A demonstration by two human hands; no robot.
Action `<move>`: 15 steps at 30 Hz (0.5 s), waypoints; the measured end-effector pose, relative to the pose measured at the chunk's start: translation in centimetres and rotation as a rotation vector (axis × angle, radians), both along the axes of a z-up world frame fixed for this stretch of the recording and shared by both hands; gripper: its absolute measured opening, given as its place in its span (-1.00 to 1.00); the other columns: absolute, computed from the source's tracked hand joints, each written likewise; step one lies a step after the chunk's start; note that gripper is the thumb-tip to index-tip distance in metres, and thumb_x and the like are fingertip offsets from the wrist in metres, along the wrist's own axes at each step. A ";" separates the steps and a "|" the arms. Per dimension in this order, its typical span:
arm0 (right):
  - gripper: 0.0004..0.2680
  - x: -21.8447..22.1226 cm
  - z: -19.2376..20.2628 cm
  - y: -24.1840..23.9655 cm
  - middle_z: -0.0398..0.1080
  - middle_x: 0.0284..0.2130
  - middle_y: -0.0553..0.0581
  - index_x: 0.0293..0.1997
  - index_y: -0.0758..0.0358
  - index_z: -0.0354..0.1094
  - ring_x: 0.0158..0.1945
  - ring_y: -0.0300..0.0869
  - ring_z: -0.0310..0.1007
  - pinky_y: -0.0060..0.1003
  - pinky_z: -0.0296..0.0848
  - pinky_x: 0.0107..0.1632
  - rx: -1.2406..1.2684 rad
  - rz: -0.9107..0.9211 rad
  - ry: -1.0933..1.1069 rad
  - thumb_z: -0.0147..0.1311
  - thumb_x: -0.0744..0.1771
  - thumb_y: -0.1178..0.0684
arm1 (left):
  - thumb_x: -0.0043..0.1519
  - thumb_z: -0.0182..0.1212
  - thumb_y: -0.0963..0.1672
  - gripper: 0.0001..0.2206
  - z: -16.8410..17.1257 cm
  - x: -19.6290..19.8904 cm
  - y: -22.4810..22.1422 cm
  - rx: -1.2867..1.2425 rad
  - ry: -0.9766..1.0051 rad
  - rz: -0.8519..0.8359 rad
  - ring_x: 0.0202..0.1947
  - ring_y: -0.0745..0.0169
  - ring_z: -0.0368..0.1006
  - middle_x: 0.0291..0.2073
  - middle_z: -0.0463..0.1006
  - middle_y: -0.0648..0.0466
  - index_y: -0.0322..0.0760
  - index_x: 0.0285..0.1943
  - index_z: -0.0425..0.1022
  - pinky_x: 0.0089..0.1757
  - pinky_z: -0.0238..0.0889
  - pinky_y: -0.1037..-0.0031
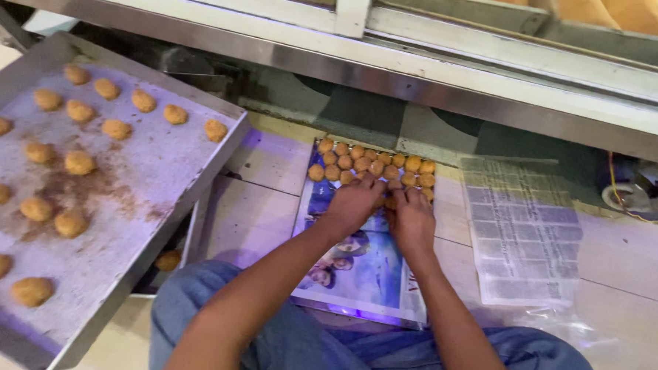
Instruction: The person picks up small fried food items from a metal tray and arranges them in rows on a cardboard sheet by hand.
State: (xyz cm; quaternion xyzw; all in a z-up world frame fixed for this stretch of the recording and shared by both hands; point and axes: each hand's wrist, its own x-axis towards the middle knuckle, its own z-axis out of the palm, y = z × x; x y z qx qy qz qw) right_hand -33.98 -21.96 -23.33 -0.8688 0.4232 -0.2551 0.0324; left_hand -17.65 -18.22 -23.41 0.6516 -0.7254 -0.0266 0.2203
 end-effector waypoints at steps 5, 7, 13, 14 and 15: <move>-0.69 2.3 5.9 1.9 0.36 -0.12 0.26 0.04 0.15 0.39 0.03 0.20 0.37 0.05 0.43 0.01 -0.033 0.049 -0.113 0.26 0.21 0.11 | 0.07 0.36 -0.08 -0.58 8.5 8.4 4.9 0.346 -0.229 -0.045 -0.07 -0.11 0.57 -0.12 0.61 -0.08 -0.13 0.14 0.46 -0.15 0.44 0.07; -0.68 3.3 8.6 4.0 0.36 -0.15 0.28 0.07 0.18 0.40 0.00 0.21 0.38 0.07 0.41 0.00 -0.026 0.118 -0.170 0.26 0.23 0.09 | 0.04 0.37 -0.08 -0.57 11.7 13.5 10.8 0.218 -0.137 0.048 -0.10 -0.16 0.56 -0.11 0.60 -0.08 -0.15 0.12 0.47 -0.17 0.43 0.04; -0.75 13.4 13.4 9.2 0.43 -0.16 0.26 -0.02 0.26 0.41 -0.14 0.09 0.49 -0.02 0.46 -0.04 0.164 0.483 -0.304 0.22 0.25 0.05 | 0.05 0.36 -0.05 -0.57 15.3 26.2 31.2 0.363 -0.050 0.634 -0.02 -0.18 0.51 -0.09 0.57 -0.10 -0.11 0.13 0.48 -0.08 0.40 0.02; -0.76 16.2 13.8 9.0 0.44 -0.17 0.25 -0.03 0.27 0.41 -0.16 0.07 0.51 -0.04 0.47 -0.05 0.205 0.527 -0.299 0.20 0.26 0.05 | 0.00 0.36 -0.06 -0.56 14.6 26.8 33.2 0.261 -0.104 0.665 -0.01 -0.21 0.48 -0.09 0.55 -0.12 -0.15 0.09 0.48 -0.10 0.40 0.02; -0.78 19.1 14.0 8.8 0.45 -0.17 0.28 -0.04 0.27 0.43 -0.10 0.13 0.48 0.00 0.46 -0.02 0.101 0.590 -0.260 0.20 0.27 0.06 | -0.05 0.37 -0.08 -0.56 14.2 27.4 34.8 0.159 -0.164 0.689 0.01 -0.24 0.45 -0.09 0.53 -0.14 -0.19 0.05 0.49 -0.13 0.41 0.03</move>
